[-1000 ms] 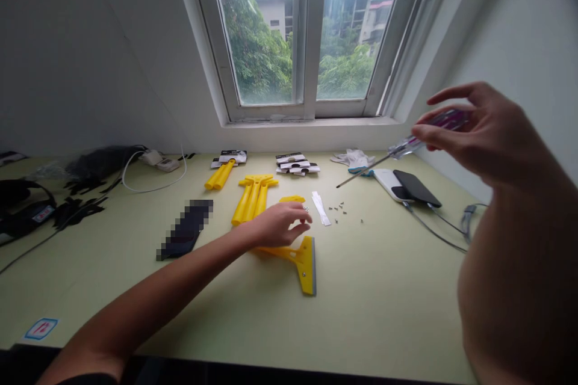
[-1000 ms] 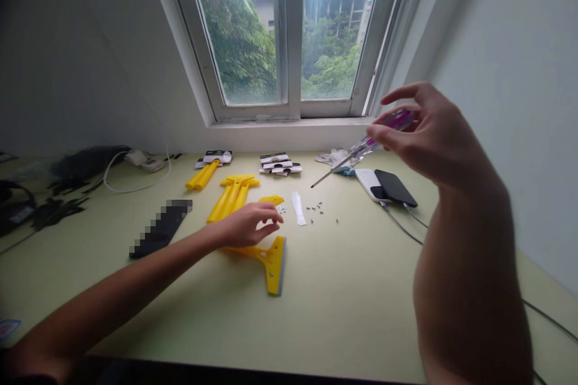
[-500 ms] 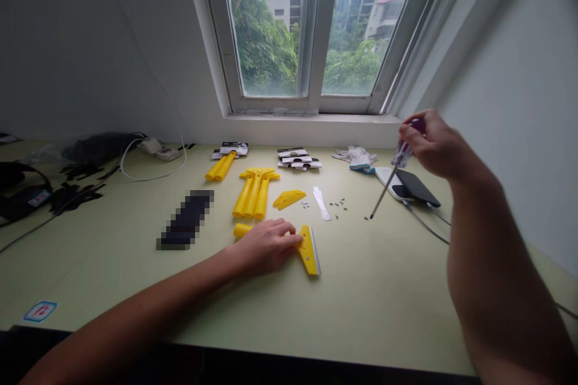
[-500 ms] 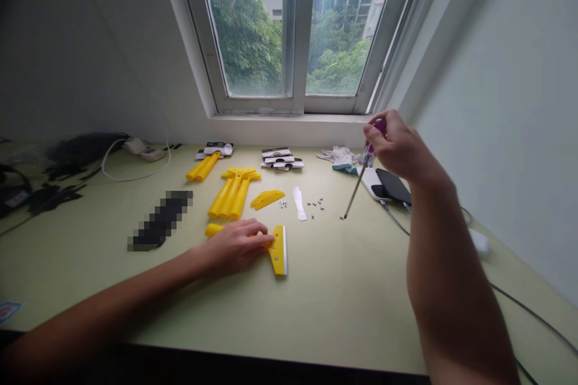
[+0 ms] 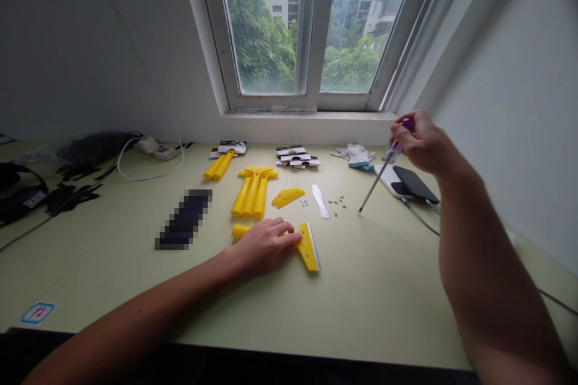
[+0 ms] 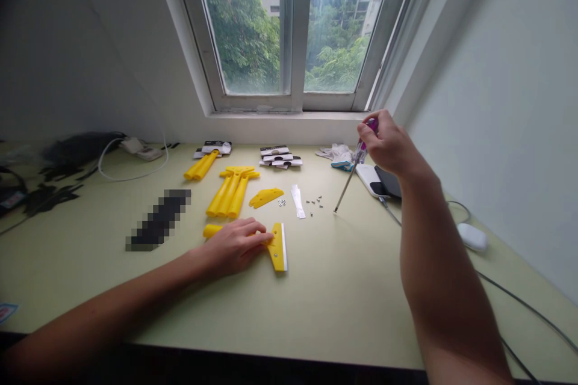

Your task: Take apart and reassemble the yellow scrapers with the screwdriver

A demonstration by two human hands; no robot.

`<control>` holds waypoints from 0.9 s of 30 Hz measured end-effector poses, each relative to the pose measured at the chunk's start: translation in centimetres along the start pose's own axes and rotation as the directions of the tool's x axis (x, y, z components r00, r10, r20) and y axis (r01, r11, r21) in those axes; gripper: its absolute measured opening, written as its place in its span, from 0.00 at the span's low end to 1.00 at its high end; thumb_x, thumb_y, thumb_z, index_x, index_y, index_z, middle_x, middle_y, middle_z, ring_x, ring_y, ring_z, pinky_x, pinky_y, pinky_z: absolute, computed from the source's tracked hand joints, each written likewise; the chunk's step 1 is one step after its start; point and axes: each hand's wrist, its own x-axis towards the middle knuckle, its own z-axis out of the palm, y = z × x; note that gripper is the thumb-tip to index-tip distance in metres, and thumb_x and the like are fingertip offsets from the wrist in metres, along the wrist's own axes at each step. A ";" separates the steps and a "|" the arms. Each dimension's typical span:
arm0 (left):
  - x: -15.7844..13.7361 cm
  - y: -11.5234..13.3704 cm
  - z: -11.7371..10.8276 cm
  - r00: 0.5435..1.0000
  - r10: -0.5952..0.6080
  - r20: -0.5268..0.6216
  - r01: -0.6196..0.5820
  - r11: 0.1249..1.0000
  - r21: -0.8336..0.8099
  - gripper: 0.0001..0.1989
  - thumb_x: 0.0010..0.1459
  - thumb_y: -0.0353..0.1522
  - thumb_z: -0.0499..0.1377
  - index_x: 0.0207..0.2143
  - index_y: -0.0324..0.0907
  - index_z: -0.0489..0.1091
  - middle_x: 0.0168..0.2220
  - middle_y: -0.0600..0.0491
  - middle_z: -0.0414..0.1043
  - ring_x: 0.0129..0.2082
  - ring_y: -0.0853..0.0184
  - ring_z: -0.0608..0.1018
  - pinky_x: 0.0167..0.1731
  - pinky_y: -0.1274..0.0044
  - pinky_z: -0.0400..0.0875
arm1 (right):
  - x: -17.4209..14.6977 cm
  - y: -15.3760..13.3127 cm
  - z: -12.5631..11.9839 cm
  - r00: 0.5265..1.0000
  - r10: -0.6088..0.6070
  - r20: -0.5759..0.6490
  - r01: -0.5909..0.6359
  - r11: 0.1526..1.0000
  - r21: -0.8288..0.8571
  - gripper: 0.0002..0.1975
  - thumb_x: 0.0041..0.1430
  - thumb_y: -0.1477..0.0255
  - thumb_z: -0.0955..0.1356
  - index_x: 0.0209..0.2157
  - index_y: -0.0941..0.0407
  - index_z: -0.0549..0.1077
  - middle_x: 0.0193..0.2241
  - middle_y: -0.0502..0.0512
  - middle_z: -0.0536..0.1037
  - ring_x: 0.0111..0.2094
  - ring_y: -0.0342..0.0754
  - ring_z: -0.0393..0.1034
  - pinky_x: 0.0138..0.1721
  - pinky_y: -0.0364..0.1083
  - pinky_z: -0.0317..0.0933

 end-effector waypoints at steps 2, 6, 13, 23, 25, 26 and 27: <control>-0.1 0.1 -0.1 1.000 -0.012 0.000 0.012 1.000 -0.009 0.15 0.67 0.34 0.49 0.50 0.43 0.70 0.42 0.48 0.74 0.40 0.64 0.74 0.35 0.73 0.70 | 0.0 0.0 0.1 1.000 -0.010 -0.012 0.010 1.000 0.011 0.10 0.62 0.62 0.63 0.40 0.53 0.63 0.32 0.54 0.75 0.31 0.47 0.68 0.35 0.47 0.60; -0.1 0.4 -1.0 0.999 -0.039 0.000 0.039 0.998 -0.050 0.15 0.64 0.34 0.54 0.51 0.44 0.70 0.44 0.48 0.73 0.41 0.63 0.74 0.39 0.71 0.70 | 0.1 0.1 0.4 0.999 -0.029 -0.015 0.029 0.999 0.024 0.11 0.62 0.61 0.63 0.40 0.52 0.64 0.31 0.54 0.75 0.31 0.48 0.69 0.35 0.48 0.60; 7.1 1.6 -2.0 0.993 -0.116 -0.025 0.110 0.977 -0.185 0.14 0.64 0.36 0.53 0.47 0.42 0.73 0.42 0.49 0.75 0.40 0.64 0.75 0.40 0.73 0.71 | 0.3 -0.3 0.3 0.997 -0.063 -0.055 0.068 0.993 0.099 0.11 0.62 0.59 0.63 0.41 0.51 0.63 0.31 0.52 0.75 0.28 0.46 0.68 0.33 0.47 0.61; 18.9 -0.6 1.8 0.964 -0.198 0.180 0.239 0.939 -0.246 0.15 0.54 0.34 0.63 0.44 0.39 0.76 0.40 0.49 0.77 0.41 0.63 0.76 0.40 0.76 0.69 | -0.2 -1.0 -0.7 0.989 -0.104 -0.107 0.121 0.978 0.171 0.10 0.63 0.59 0.63 0.40 0.51 0.63 0.31 0.52 0.76 0.30 0.47 0.70 0.33 0.47 0.62; 18.8 -0.6 2.1 0.963 -0.194 0.186 0.237 0.939 -0.249 0.10 0.56 0.33 0.61 0.39 0.40 0.77 0.38 0.49 0.78 0.37 0.65 0.76 0.37 0.77 0.69 | -0.3 -1.2 -0.9 0.989 -0.101 -0.106 0.118 0.978 0.170 0.11 0.63 0.59 0.62 0.41 0.51 0.63 0.31 0.52 0.76 0.30 0.48 0.70 0.33 0.47 0.62; 18.7 -0.5 2.3 0.963 -0.194 0.187 0.238 0.939 -0.250 0.10 0.57 0.33 0.60 0.38 0.40 0.78 0.36 0.50 0.78 0.36 0.65 0.76 0.36 0.77 0.69 | -0.4 -1.3 -1.0 0.990 -0.098 -0.104 0.115 0.979 0.170 0.11 0.63 0.59 0.62 0.41 0.51 0.63 0.31 0.52 0.76 0.30 0.48 0.70 0.34 0.47 0.62; 18.7 -0.5 2.4 0.963 -0.196 0.186 0.239 0.938 -0.249 0.10 0.58 0.33 0.59 0.38 0.40 0.78 0.36 0.50 0.78 0.35 0.66 0.76 0.35 0.77 0.69 | -0.4 -1.4 -1.0 0.990 -0.097 -0.102 0.113 0.979 0.169 0.12 0.63 0.59 0.62 0.42 0.51 0.63 0.31 0.53 0.76 0.31 0.48 0.70 0.34 0.47 0.62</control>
